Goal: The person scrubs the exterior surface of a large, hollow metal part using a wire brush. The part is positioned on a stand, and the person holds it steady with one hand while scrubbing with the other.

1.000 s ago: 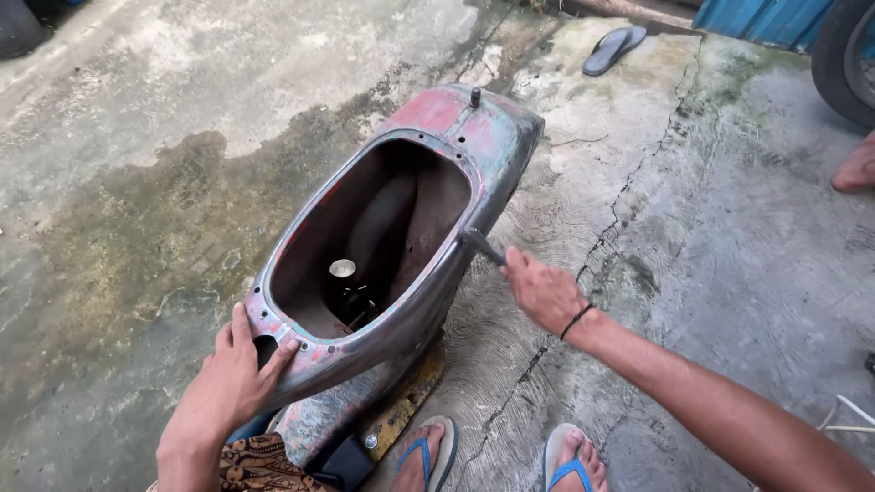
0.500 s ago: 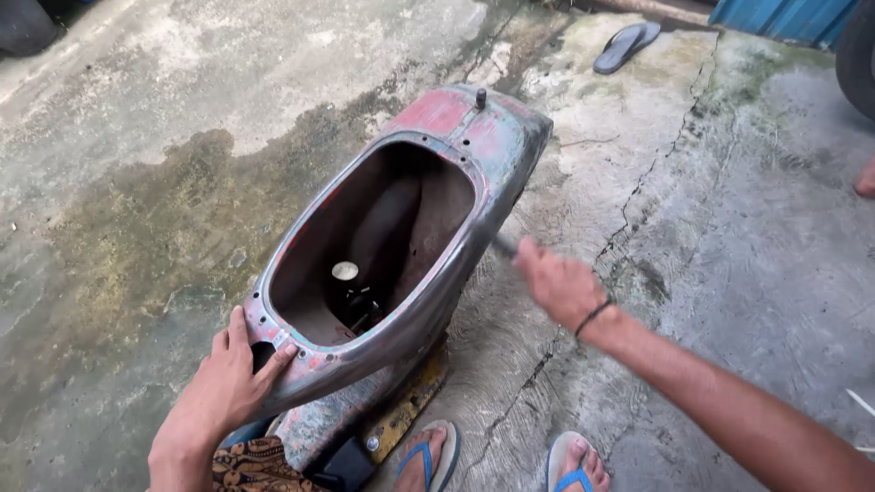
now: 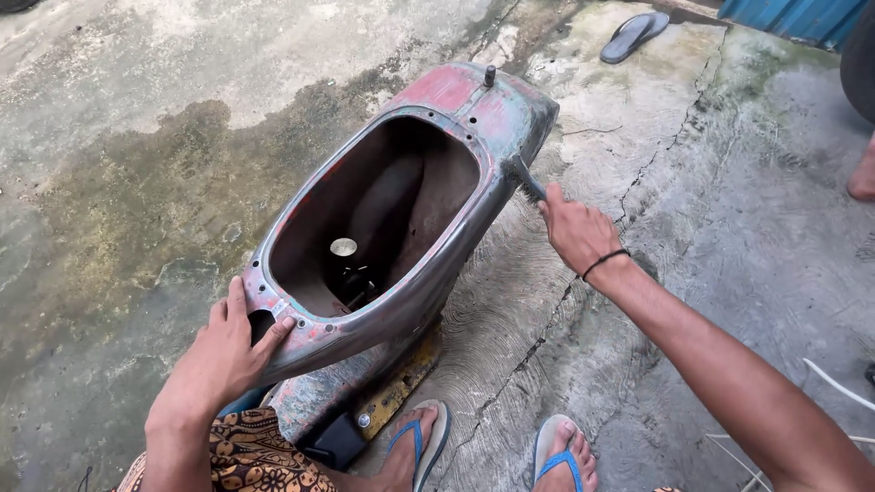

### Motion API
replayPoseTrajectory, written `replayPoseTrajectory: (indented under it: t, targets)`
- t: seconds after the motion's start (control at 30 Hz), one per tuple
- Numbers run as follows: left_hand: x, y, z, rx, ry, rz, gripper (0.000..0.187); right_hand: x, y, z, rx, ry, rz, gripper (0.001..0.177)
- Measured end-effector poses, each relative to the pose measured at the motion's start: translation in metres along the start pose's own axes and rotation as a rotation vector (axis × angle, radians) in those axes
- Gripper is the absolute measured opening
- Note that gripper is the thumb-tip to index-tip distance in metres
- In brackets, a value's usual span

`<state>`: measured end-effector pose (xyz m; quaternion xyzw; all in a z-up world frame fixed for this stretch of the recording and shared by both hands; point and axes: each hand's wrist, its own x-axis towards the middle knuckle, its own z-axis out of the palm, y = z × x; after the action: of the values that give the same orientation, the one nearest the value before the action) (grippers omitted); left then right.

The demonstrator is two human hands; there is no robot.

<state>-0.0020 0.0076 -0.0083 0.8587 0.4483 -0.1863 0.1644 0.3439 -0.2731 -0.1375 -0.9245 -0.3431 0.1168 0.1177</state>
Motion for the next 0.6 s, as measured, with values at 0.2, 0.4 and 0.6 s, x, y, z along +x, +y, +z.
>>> replayPoseTrajectory:
  t: [0.2, 0.4, 0.6]
  targets:
    - [-0.004, 0.004, -0.005, -0.006, -0.032, -0.024, 0.095, -0.052, -0.043, 0.011, 0.114, -0.084, -0.110, 0.032]
    - [0.006, -0.003, 0.004, 0.002, -0.004, -0.013, 0.096, -0.027, -0.019, 0.007, -0.159, 0.017, -0.190, 0.037]
    - [-0.002, 0.002, -0.003, -0.003, -0.023, -0.019, 0.095, -0.033, -0.020, 0.014, -0.095, 0.061, -0.189, 0.032]
